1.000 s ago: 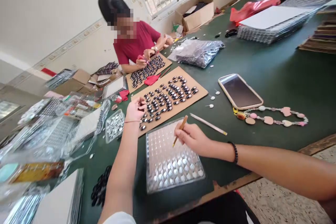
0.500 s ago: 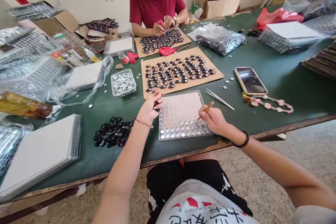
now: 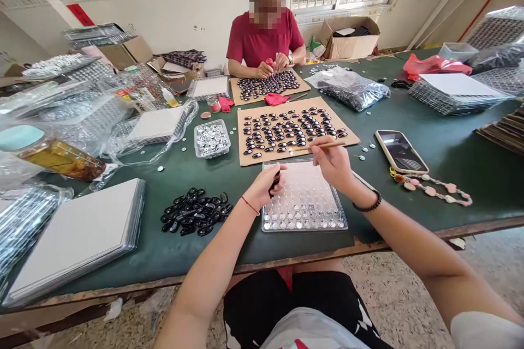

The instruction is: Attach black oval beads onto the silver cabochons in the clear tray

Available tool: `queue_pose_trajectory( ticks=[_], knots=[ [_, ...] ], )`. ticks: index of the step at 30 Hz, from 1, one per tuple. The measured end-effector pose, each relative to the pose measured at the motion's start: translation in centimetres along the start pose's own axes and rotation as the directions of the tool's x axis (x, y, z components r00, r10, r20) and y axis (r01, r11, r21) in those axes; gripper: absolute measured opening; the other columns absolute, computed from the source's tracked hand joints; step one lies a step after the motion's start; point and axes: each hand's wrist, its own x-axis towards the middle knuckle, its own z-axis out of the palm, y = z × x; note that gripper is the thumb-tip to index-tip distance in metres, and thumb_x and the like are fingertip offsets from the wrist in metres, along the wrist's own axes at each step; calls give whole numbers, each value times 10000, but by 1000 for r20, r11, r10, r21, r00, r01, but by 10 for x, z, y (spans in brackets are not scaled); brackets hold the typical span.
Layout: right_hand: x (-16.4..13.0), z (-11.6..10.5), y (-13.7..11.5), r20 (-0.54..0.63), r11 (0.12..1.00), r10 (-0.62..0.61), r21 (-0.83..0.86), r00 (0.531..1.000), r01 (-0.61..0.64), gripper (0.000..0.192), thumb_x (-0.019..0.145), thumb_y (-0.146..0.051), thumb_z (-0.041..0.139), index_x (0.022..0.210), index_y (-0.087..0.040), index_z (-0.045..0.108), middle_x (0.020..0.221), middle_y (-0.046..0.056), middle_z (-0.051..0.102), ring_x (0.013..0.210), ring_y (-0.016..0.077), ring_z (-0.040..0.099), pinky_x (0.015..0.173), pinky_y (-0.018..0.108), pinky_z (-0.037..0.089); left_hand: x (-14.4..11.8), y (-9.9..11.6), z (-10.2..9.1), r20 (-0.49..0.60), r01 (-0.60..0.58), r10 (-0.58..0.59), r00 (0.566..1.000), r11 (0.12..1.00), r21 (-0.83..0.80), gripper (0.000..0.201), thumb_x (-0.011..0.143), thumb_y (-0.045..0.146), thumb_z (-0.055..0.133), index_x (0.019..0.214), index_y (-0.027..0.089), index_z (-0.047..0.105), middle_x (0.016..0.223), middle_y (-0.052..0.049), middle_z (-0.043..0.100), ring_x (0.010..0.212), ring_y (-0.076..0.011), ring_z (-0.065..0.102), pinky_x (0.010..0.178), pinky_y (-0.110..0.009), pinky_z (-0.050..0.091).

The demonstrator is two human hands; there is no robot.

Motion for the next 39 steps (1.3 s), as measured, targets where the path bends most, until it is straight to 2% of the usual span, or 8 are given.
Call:
queue_pose_trajectory(
  ticks=[3, 7, 11, 16, 22, 31, 34, 39],
  knots=[
    [-11, 4, 5, 3, 991, 48, 128, 999, -48, 125, 860, -287, 429, 859, -189, 505, 665, -16, 503, 457, 68, 475, 453, 221, 387, 2, -2, 0, -51, -60, 79, 996, 949, 309, 260, 823, 412, 387, 828, 170, 482, 411, 75, 349, 330, -48, 222, 359, -174, 153],
    [-29, -1, 5, -3, 974, 64, 219, 998, -62, 133, 867, -273, 415, 849, -187, 515, 679, -13, 514, 473, 67, 484, 460, 221, 392, 6, -9, 0, -120, -172, 385, 915, 643, 746, 278, 797, 428, 417, 813, 179, 539, 453, 39, 467, 430, -89, 414, 455, -204, 290],
    [-29, -5, 3, 11, 987, 23, 157, 1000, -24, 151, 875, -274, 394, 844, -188, 513, 678, -4, 542, 490, 72, 475, 480, 227, 383, 7, -13, 4, -60, -190, 462, 885, 475, 859, 227, 736, 395, 520, 713, 177, 580, 560, 18, 542, 508, -99, 468, 505, -219, 318],
    [-27, -5, 1, 93, 997, -78, 7, 993, 78, 158, 876, -262, 371, 824, -184, 498, 707, 22, 566, 534, 91, 480, 524, 242, 385, 7, -12, 9, -50, -188, 429, 902, 495, 848, 202, 725, 359, 552, 673, 174, 615, 494, 16, 550, 484, -108, 491, 505, -225, 332],
    [-28, -4, -1, 97, 994, -94, -50, 991, 99, 152, 877, -243, 357, 822, -188, 487, 697, 17, 571, 508, 87, 473, 511, 242, 373, 6, -10, 11, -67, -210, 356, 932, 682, 701, 249, 629, 340, 664, 793, 153, 663, 578, -10, 605, 497, -110, 526, 485, -220, 352],
    [-27, -1, 3, 51, 976, 120, 177, 991, -128, 173, 874, -304, 402, 802, -180, 499, 663, -2, 551, 471, 67, 467, 462, 229, 369, 4, -6, 10, -100, -192, 321, 942, 759, 622, 310, 634, 358, 663, 849, 134, 653, 525, -19, 604, 507, -109, 537, 482, -209, 354],
    [-22, 0, 8, 75, 860, 292, 415, 953, -297, 198, 863, -347, 419, 782, -179, 487, 629, -13, 528, 430, 62, 455, 416, 221, 362, 3, -9, 12, -69, -217, 339, 938, 734, 644, 312, 624, 355, 673, 846, 135, 656, 540, -26, 611, 507, -115, 542, 484, -217, 365],
    [-10, -3, 26, 281, 441, 537, 710, 795, -549, 186, 850, -330, 403, 745, -188, 462, 548, -34, 462, 355, 57, 364, 348, 216, 286, 3, 0, 6, -44, -265, 348, 937, 786, 559, 263, 626, 312, 687, 825, 142, 668, 530, -17, 594, 468, -73, 495, 429, -181, 331]
  ],
)
